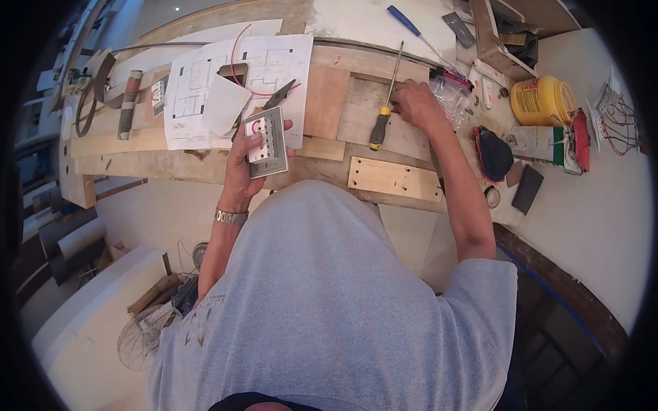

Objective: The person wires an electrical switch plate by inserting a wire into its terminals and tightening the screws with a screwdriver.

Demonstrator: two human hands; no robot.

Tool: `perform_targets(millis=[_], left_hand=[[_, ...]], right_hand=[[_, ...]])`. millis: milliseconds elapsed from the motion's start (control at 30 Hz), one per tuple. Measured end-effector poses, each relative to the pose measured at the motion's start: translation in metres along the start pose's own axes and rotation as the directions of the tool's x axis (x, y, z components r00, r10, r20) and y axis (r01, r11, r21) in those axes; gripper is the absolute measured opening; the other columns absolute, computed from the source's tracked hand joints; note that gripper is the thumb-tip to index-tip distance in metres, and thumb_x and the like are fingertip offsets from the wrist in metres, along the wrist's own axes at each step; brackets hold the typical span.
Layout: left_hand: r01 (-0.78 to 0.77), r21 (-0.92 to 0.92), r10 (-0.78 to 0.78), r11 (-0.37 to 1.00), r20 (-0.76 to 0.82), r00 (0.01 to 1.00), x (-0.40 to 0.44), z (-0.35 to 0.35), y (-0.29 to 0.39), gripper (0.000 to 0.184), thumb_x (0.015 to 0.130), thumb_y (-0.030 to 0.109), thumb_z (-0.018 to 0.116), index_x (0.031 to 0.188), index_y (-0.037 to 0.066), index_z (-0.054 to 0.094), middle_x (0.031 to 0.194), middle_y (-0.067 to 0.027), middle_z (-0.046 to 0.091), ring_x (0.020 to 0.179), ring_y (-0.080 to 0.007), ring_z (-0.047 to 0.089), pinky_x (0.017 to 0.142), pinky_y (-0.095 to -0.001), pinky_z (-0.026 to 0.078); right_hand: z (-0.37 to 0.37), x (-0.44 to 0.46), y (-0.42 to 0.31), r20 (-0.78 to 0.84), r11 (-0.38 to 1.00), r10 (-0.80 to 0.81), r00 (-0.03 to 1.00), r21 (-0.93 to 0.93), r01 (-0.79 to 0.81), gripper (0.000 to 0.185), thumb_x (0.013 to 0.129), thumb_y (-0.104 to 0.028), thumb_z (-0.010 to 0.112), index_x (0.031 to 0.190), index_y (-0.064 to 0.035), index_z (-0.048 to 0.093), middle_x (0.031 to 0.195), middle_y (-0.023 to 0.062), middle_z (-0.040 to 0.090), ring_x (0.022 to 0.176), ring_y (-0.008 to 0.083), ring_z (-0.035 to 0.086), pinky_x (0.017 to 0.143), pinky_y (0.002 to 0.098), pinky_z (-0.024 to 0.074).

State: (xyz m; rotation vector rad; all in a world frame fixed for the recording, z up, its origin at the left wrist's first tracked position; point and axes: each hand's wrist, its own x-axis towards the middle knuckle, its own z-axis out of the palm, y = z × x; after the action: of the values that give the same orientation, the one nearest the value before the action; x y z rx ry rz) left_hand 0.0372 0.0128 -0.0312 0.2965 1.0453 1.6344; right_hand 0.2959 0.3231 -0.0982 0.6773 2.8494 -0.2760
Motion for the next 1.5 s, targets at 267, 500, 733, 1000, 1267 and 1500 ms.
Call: perform_targets(millis=[267,500,733,1000,1267,1500], left_hand=[[0.028,-0.024,-0.028,0.999,0.004,1.000,0.003,0.004,-0.001,0.065,0.096,0.022,0.067,0.153,0.002,0.042,0.140,-0.0314,0.064,0.102,-0.0381,0.078,0.087,-0.0478,0.070],[-0.023,-0.029,0.024,0.999,0.020,1.000,0.004,0.012,0.005,0.055,0.094,0.010,0.064,0.145,0.000,0.045,0.135,-0.0308,0.067,0.119,-0.0378,0.074,0.089,-0.0524,0.071],[-0.034,-0.040,0.035,0.999,0.012,0.999,0.005,0.012,0.006,0.056,0.094,0.012,0.064,0.145,0.000,0.045,0.135,-0.0319,0.067,0.107,-0.0387,0.078,0.087,-0.0502,0.071],[-0.063,-0.093,0.064,0.994,0.010,0.998,0.002,0.019,0.008,0.060,0.097,0.018,0.064,0.150,0.003,0.040,0.139,-0.0325,0.064,0.117,-0.0386,0.074,0.091,-0.0514,0.069],[-0.070,-0.142,0.078,0.987,0.056,0.995,0.003,0.014,0.002,0.062,0.107,0.037,0.056,0.157,0.006,0.038,0.141,-0.0311,0.063,0.124,-0.0376,0.071,0.095,-0.0541,0.068],[-0.100,-0.097,0.104,0.990,0.044,0.994,0.003,0.017,-0.001,0.062,0.109,0.042,0.054,0.158,0.008,0.037,0.145,-0.0274,0.061,0.128,-0.0355,0.069,0.098,-0.0539,0.066]], right_hand=[[0.018,0.016,0.010,0.032,0.993,-0.107,0.994,0.047,0.105,0.017,0.093,-0.011,0.062,0.099,-0.0034,0.075,0.106,0.0163,0.076,0.105,0.0404,0.072,0.089,0.0519,0.0586],[0.011,0.022,0.012,0.110,0.976,-0.209,0.972,0.082,0.201,0.018,0.094,-0.012,0.058,0.101,-0.0014,0.072,0.110,0.0203,0.075,0.108,0.0427,0.071,0.091,0.0520,0.0579],[0.014,0.021,0.020,0.104,0.975,-0.219,0.970,0.055,0.214,0.019,0.096,-0.013,0.058,0.102,-0.0001,0.071,0.109,0.0229,0.074,0.108,0.0437,0.071,0.091,0.0528,0.0569],[0.018,0.026,0.022,0.140,0.969,-0.221,0.965,0.141,0.201,0.022,0.095,-0.015,0.060,0.103,0.0000,0.073,0.107,0.0243,0.074,0.105,0.0451,0.071,0.090,0.0533,0.0559],[0.025,0.029,0.027,0.153,0.963,-0.223,0.963,0.190,0.193,0.021,0.094,-0.014,0.060,0.104,0.0023,0.069,0.108,0.0253,0.073,0.108,0.0464,0.069,0.092,0.0533,0.0550],[0.030,0.030,0.030,0.166,0.979,-0.177,0.970,0.130,0.157,0.021,0.097,-0.013,0.055,0.106,0.0027,0.066,0.109,0.0257,0.072,0.107,0.0468,0.069,0.091,0.0533,0.0554]])
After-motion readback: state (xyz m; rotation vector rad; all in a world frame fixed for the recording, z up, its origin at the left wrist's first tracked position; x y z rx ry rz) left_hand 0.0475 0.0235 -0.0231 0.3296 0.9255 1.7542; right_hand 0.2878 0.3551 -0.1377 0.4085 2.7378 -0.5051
